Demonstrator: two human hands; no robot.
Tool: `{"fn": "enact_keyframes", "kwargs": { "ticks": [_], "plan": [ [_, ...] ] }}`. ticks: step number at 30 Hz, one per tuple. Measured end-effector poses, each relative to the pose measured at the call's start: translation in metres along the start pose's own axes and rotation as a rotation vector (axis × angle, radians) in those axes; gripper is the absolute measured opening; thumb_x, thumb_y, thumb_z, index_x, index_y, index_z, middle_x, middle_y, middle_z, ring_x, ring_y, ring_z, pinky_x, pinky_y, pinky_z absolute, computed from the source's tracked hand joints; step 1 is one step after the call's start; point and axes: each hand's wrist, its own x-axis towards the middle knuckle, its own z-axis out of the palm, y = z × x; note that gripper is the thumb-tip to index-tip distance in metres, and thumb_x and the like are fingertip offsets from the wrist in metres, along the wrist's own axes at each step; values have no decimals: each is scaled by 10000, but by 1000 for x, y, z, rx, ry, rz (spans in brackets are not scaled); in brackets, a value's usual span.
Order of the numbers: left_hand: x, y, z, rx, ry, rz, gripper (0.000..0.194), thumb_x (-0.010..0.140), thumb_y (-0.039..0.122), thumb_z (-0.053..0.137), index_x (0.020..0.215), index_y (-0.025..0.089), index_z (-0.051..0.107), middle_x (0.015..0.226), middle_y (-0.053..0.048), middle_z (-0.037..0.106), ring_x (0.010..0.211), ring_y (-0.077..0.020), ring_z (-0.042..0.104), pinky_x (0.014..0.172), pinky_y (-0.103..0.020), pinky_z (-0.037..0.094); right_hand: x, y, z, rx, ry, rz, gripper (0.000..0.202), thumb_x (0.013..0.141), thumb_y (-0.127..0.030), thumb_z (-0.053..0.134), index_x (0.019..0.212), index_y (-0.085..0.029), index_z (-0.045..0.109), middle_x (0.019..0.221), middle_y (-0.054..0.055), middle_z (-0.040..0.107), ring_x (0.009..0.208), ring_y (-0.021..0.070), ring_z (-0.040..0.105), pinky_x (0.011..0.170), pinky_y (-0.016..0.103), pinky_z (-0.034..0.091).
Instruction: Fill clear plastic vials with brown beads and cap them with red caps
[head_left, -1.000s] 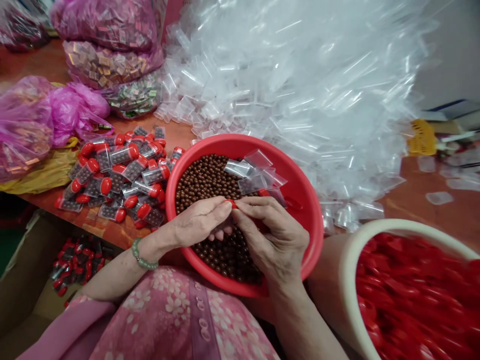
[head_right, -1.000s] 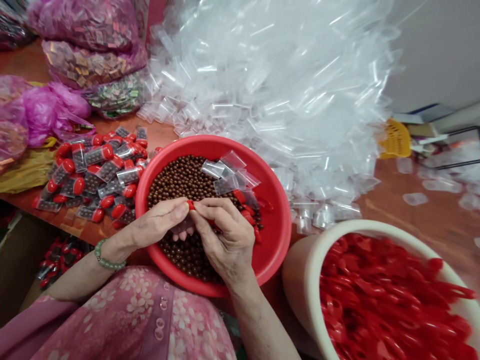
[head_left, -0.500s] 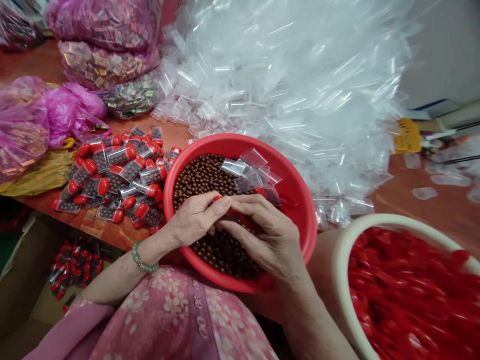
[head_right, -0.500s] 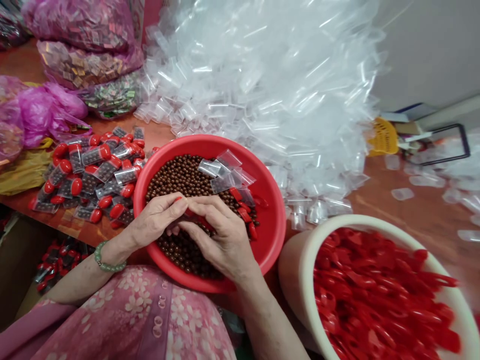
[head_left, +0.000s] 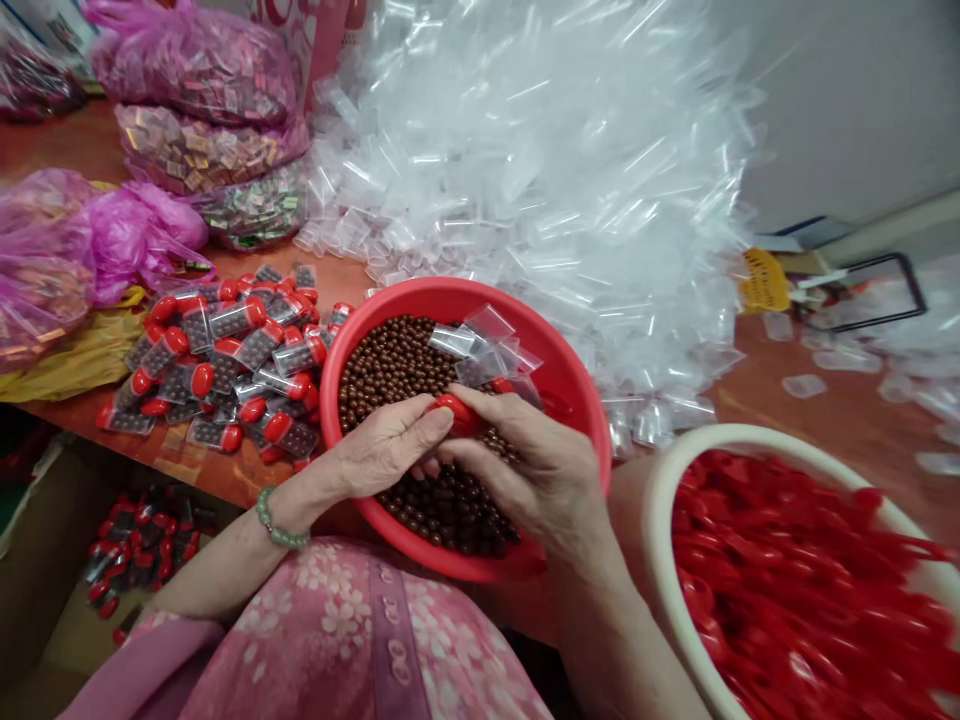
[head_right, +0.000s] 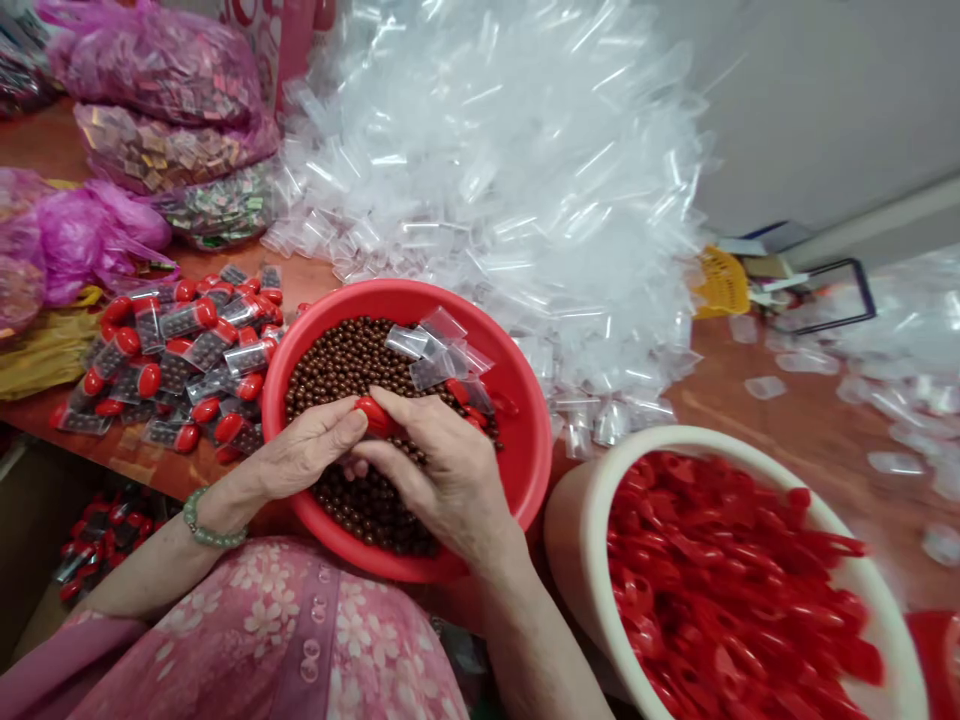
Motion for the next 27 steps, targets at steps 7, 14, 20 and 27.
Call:
{"fn": "enact_keyframes", "kwargs": {
  "ticks": [7, 14, 20, 27],
  "plan": [
    [1, -4, -3, -173, -32, -17, 421, 855, 539, 604, 965, 134, 572, 815, 0, 522, 709, -93, 468, 670, -232, 408, 2, -5, 14, -483, -74, -250, 764, 839, -568, 620, 1403, -111, 380, 1161, 205, 652, 1065, 333, 639, 854, 481, 553],
    [4, -1, 3, -76, 34, 3, 390, 894, 483, 582, 1020, 116, 625, 892, -26, 597, 869, -150, 514, 850, -290, 448, 5, -5, 16, -711, -53, -382, 663, 887, -497, 504, 1321, -3, 414, 988, 198, 665, 869, 292, 631, 753, 429, 508],
    [7, 0, 8, -79, 72, -7, 341, 919, 441, 552, 997, 115, 611, 919, -34, 608, 876, -150, 536, 863, -292, 453, 5, 0, 17, -725, -74, -392, 643, 870, -463, 475, 1309, 3, 415, 1012, 202, 652, 874, 286, 611, 759, 416, 485],
    [9, -3, 10, -171, 58, -67, 188, 927, 301, 519, 821, 147, 499, 710, 30, 506, 620, -85, 466, 617, -225, 426, 7, 8, 22, -618, 5, -419, 559, 855, -409, 494, 1277, -48, 430, 885, 129, 611, 759, 243, 570, 672, 368, 490]
  ]
}}
